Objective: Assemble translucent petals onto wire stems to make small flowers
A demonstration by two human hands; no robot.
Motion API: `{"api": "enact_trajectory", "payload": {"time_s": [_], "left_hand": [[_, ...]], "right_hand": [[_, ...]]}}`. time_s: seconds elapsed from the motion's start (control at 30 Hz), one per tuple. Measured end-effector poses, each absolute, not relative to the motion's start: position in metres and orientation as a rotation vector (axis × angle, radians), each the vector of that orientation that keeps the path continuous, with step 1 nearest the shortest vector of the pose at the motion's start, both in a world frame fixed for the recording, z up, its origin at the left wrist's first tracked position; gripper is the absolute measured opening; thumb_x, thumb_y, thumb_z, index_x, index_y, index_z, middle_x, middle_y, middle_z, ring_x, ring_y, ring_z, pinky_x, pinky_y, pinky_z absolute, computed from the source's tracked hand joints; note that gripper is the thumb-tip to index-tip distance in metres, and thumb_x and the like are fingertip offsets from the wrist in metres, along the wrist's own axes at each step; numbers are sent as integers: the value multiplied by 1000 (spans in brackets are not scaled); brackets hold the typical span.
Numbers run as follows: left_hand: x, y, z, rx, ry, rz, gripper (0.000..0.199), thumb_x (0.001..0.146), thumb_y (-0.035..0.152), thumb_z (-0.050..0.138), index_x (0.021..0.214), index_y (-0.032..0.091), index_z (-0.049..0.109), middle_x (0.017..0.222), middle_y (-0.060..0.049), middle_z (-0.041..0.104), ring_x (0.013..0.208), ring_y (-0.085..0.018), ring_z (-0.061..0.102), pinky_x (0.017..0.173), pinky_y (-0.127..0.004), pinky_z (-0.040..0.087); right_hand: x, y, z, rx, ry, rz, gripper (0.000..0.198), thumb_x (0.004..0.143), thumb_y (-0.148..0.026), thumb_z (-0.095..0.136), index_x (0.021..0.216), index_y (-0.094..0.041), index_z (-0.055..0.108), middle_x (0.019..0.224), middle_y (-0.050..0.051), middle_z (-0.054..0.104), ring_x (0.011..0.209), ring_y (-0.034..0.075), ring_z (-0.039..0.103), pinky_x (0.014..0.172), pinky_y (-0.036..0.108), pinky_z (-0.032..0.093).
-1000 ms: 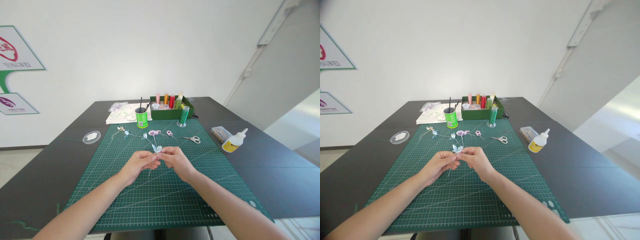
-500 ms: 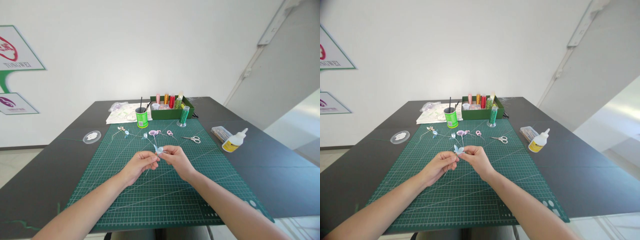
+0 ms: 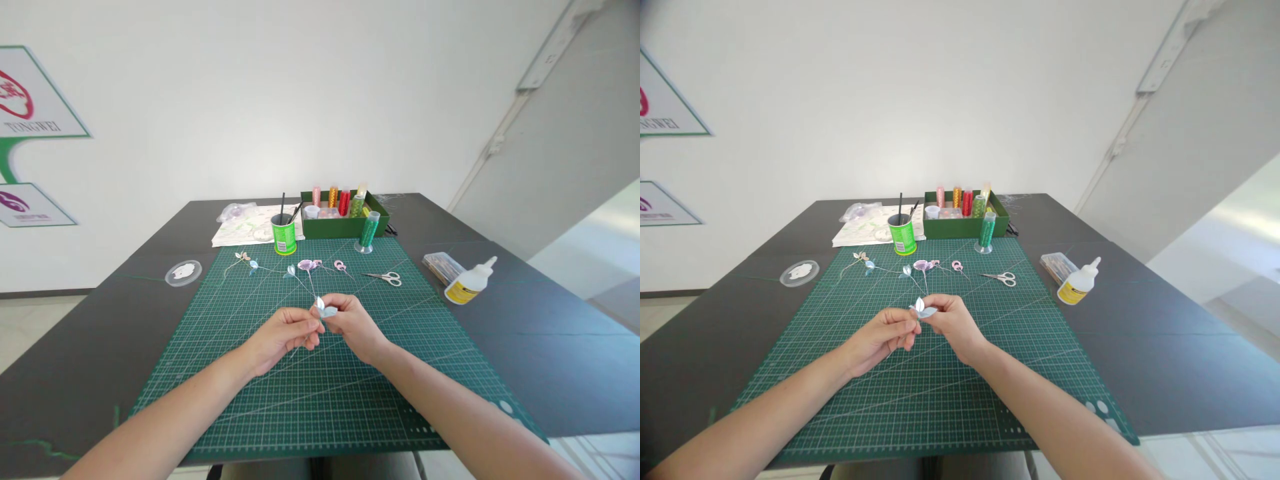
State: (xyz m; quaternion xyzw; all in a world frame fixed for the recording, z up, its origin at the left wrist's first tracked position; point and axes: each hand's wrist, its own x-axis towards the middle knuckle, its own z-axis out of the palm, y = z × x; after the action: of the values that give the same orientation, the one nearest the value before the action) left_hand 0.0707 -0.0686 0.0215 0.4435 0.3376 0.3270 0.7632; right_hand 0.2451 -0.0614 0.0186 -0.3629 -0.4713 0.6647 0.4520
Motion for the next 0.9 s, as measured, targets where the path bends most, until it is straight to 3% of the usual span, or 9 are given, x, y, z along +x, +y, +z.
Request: {"api": "enact_trajectory", "payload": {"time_s": [0.27,0.5,0.9], "left_hand": [[69,-66,24,992,799,832,24,74,37,82,78,14,76,68,-3,69,62,-10,59,66,-23,48],[67,-61,21,953,848,895,22,74,35,82,81,15,77,72,-3,72,65,-9,60,67,-21,48],[62,-53,16,990,940,925,23,74,38,81,81,16,76,76,-3,73,68,-10,62,72,-22,49]], "right_hand": [[248,-58,18,-990,-1155,1536,23,71,-38,78,77,-17,73,48,-8,38,46,6,21,45,26,13],[248,-58,19,-1051,-1199,1470,30,68,-45,80,75,-16,72,48,-8,36,47,7,21,46,26,13],[252,-57,19,-1118,-1561,1103,24,78,-39,69,75,-15,75,49,-8,27,48,8,22,49,26,22]]}}
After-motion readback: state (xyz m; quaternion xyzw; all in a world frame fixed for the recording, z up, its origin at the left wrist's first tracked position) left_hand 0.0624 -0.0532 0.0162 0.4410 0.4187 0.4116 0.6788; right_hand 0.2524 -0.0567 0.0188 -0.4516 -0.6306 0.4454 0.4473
